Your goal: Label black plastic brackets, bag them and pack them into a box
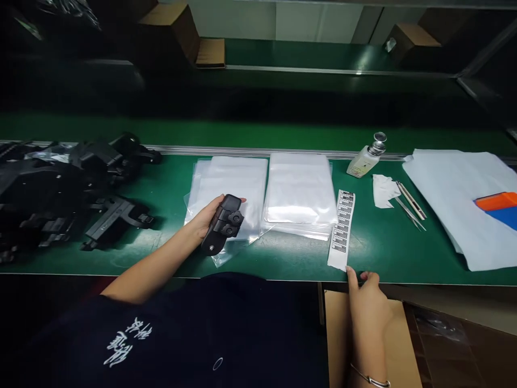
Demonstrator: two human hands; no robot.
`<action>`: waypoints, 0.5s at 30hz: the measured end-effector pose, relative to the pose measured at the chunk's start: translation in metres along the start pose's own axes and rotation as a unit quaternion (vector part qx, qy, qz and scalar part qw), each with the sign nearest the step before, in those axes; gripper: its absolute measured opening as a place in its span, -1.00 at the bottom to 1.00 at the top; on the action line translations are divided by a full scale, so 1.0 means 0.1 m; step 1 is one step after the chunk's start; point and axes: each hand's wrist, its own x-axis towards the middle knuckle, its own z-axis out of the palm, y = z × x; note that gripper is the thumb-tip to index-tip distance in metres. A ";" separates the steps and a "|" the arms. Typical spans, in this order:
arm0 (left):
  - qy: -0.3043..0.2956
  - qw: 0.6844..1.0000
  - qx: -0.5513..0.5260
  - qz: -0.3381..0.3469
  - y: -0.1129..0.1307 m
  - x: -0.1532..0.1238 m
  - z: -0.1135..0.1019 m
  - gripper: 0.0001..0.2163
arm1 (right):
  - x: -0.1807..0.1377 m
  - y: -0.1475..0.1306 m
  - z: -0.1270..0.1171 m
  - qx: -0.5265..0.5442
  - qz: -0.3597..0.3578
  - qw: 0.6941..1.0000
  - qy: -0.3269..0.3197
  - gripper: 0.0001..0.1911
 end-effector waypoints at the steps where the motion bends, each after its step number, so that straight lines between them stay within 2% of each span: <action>1: 0.006 1.000 0.008 0.000 0.00 0.01 0.02 -0.53 | -0.01 0.05 0.05 0.033 -0.001 0.999 -0.002 -0.39; 3: 0.038 0.998 0.039 0.027 0.00 0.03 0.03 -0.56 | -0.02 0.12 0.10 0.135 -0.007 0.991 -0.010 -0.48; 6: 0.107 0.984 0.110 0.086 0.01 0.06 0.00 -0.62 | -0.03 0.13 0.10 0.268 -0.011 0.963 -0.003 -0.44; 9: 0.142 0.974 0.148 0.095 0.05 0.11 -0.02 -0.62 | -0.01 0.02 0.06 0.217 -0.016 0.976 0.018 -0.40; 12: 0.120 0.983 0.121 0.063 0.06 0.09 0.06 -0.58 | 0.02 -0.02 0.04 0.168 -0.020 0.985 0.019 -0.41; 15: 0.067 0.995 0.062 0.026 0.05 0.06 0.16 -0.54 | 0.08 0.20 0.14 0.198 -0.019 0.980 0.012 -0.44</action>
